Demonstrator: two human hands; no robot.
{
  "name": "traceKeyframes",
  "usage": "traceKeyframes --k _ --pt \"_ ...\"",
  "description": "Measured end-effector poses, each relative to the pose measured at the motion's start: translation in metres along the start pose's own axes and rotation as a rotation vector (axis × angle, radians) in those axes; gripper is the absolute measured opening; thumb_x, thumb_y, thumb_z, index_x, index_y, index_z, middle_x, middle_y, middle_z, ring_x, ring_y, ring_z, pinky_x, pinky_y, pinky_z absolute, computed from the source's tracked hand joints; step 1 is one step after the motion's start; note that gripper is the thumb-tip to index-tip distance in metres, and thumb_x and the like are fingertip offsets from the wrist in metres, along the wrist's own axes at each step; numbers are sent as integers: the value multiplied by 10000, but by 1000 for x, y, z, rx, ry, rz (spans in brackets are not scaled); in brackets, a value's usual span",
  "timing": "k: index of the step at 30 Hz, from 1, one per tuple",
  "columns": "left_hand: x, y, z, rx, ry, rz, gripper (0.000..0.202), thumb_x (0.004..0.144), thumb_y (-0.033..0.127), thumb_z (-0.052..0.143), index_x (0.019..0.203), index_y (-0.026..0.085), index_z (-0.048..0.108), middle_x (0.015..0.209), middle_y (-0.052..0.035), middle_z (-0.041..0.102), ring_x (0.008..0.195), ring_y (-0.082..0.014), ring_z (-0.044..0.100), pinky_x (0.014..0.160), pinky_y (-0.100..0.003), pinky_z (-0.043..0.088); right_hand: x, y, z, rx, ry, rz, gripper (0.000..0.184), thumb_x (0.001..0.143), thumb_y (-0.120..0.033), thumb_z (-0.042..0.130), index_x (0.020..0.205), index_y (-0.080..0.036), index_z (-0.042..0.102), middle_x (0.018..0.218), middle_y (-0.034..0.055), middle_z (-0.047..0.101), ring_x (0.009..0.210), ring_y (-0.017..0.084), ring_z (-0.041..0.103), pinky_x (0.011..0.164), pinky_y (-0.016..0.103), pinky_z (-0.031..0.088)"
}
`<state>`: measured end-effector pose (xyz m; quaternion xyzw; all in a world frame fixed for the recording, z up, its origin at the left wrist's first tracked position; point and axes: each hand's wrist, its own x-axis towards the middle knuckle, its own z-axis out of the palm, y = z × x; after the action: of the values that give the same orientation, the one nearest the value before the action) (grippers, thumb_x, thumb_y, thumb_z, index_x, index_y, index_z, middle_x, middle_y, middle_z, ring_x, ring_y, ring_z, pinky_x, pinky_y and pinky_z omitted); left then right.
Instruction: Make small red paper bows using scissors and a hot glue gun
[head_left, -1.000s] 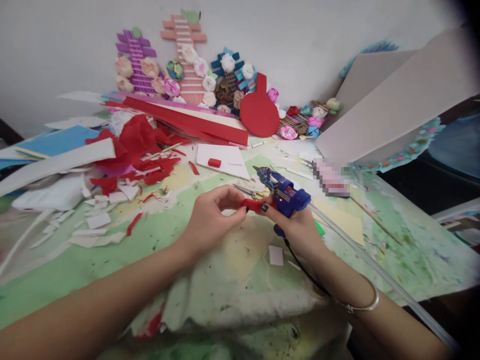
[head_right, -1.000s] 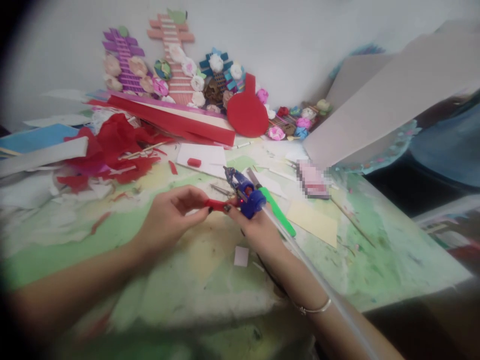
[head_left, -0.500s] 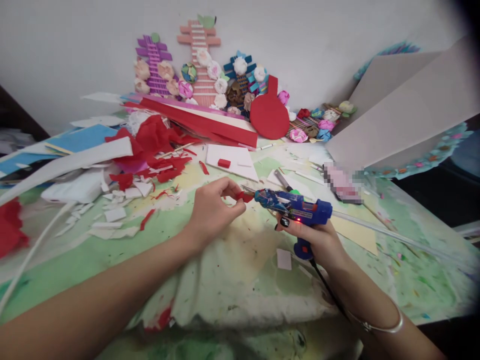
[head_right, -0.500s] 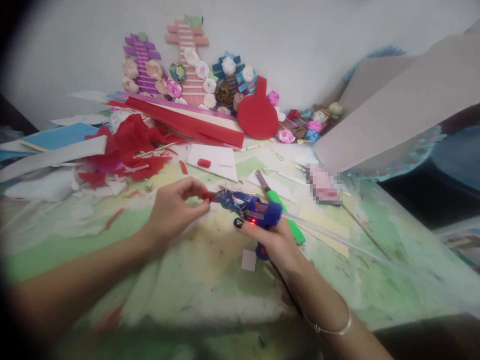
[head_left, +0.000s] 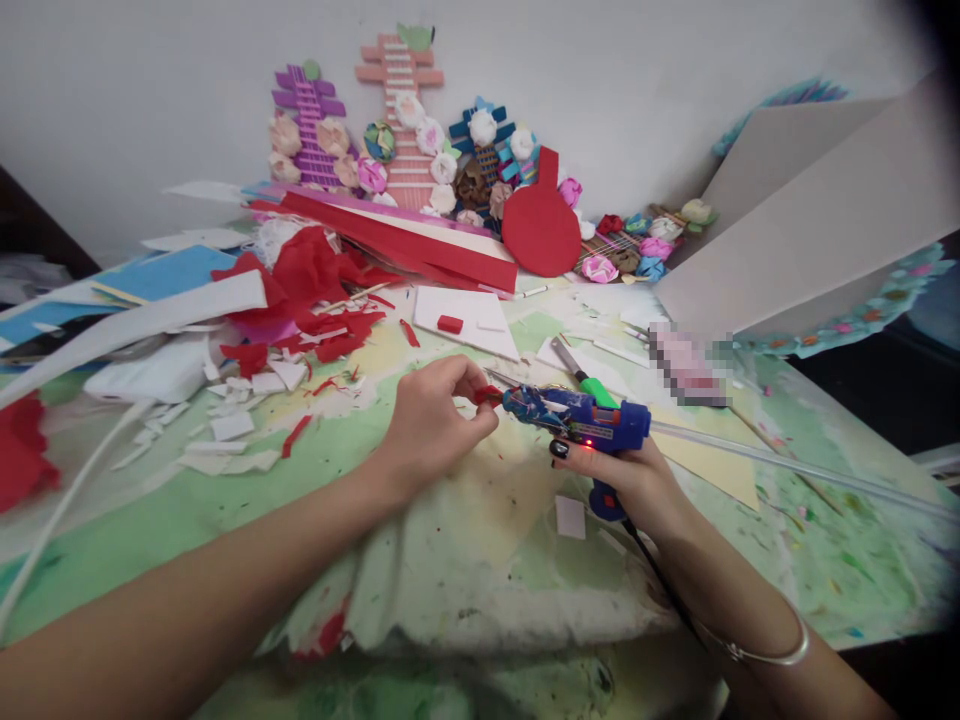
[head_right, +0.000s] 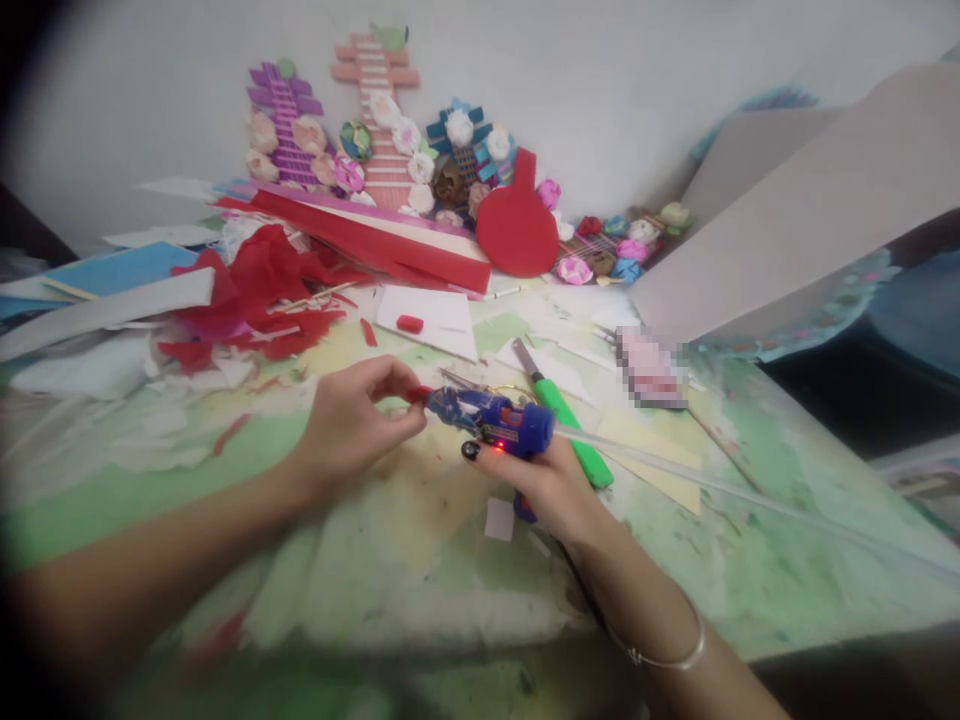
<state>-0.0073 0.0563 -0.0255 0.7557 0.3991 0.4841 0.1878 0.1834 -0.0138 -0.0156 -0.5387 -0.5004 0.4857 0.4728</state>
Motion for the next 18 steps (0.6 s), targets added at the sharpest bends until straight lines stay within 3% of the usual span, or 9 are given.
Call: traceKeyframes --k 18 --pt "0 -1 1 41 -11 22 146 613 39 610 699 152 576 672 1 639 632 -129 601 632 -256 474 1 3 -1 -31 -17 -43 369 654 -379 782 990 -231 746 981 30 734 932 249 663 823 366 547"
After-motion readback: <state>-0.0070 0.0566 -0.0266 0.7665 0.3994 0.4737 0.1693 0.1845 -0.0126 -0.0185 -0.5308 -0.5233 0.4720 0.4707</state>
